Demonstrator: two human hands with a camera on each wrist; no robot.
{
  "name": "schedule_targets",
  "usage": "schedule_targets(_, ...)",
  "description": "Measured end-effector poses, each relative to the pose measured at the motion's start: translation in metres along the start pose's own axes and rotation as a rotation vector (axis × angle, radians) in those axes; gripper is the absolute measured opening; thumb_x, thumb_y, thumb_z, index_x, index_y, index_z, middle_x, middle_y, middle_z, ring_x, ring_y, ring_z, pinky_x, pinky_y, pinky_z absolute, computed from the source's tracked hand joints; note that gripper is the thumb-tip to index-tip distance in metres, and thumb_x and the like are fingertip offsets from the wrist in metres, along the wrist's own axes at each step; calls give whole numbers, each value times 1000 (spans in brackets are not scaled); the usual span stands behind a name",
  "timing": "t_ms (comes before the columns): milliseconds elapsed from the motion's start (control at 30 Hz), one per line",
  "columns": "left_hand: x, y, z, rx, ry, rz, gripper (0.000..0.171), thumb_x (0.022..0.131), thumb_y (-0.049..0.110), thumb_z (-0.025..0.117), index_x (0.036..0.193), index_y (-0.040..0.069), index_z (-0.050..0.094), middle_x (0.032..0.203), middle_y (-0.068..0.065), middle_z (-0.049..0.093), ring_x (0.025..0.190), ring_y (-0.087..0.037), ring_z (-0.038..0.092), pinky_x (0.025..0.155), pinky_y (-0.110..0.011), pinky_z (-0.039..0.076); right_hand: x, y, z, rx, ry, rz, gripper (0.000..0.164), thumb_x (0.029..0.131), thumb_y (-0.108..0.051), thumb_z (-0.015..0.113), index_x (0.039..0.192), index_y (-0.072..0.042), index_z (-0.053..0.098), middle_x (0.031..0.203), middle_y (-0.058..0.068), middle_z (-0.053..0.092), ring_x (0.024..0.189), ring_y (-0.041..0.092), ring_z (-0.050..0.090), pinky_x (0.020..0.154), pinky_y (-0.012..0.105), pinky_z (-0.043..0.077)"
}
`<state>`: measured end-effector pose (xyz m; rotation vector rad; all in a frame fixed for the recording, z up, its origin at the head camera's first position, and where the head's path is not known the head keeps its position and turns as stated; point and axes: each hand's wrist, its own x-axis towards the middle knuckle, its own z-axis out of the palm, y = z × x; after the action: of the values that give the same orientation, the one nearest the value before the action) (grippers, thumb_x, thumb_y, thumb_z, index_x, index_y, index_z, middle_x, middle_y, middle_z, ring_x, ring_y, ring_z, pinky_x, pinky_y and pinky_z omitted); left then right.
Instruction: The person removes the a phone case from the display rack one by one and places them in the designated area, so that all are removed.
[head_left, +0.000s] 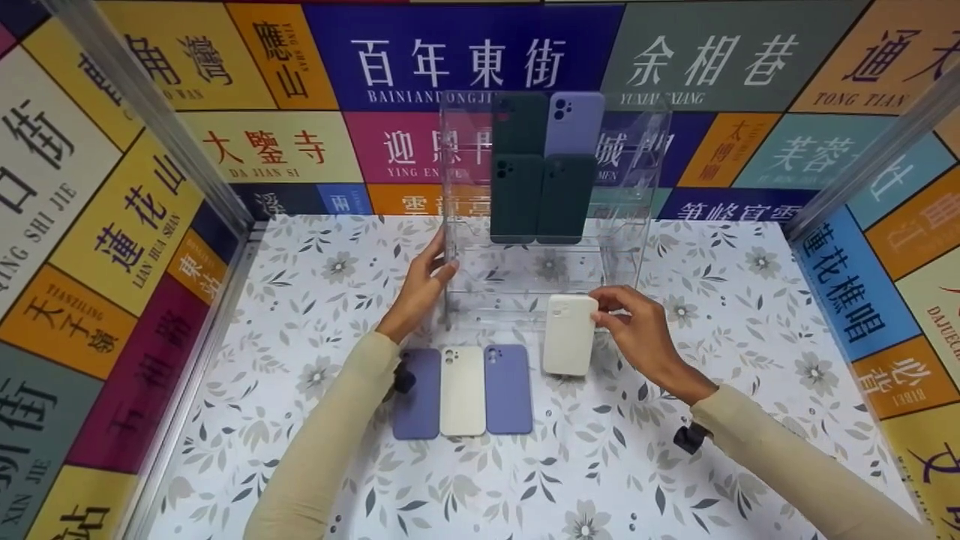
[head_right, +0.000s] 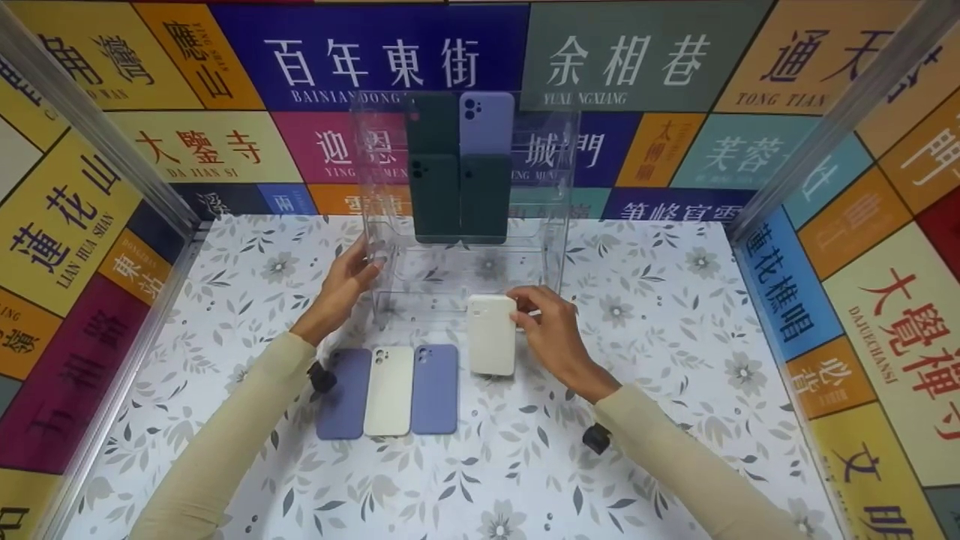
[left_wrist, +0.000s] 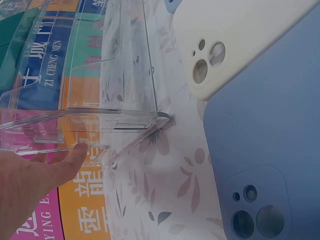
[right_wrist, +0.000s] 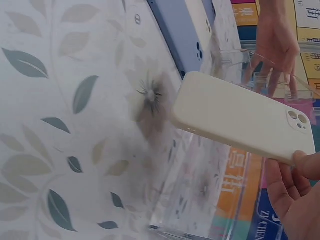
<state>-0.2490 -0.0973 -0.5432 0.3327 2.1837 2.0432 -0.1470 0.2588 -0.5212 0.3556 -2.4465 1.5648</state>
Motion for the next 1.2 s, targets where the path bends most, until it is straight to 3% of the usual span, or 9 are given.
schedule_targets(167,0,-1,0,0,-4,13,76,112,6,56,178,21,20,180,-7,32,152,-35,49,124,-53,43,-10,6,0,-8,-18,68,30,96,11,77,124,2,78,109,17,76,99,25,75,83,19,62)
schedule_targets(333,1,-2,0,-22,-3,21,76,112,4,55,178,20,20,178,-11,35,149,-35,51,124,-52,44,-15,10,2,35,-74,178,30,97,9,77,127,4,77,108,21,75,97,27,75,80,27,65)
schedule_targets(500,1,-2,0,-26,3,31,76,112,2,55,178,19,21,178,-12,35,149,-36,51,124,-53,44,-16,13,5,66,-144,280,29,97,10,77,126,8,76,104,23,73,89,19,74,76,31,67)
schedule_targets(800,1,-1,0,-16,-10,25,75,113,6,55,178,19,20,180,-15,30,150,-36,49,124,-54,43,-17,24,10,235,-260,447,36,98,12,72,133,18,68,97,12,71,79,12,74,74,33,67)
schedule_targets(1200,0,-1,0,3,-11,20,75,113,8,56,178,20,19,180,-14,31,152,-35,48,126,-55,41,-18,40,20,292,-304,551,38,97,13,72,135,20,67,95,8,70,76,13,72,72,30,66)
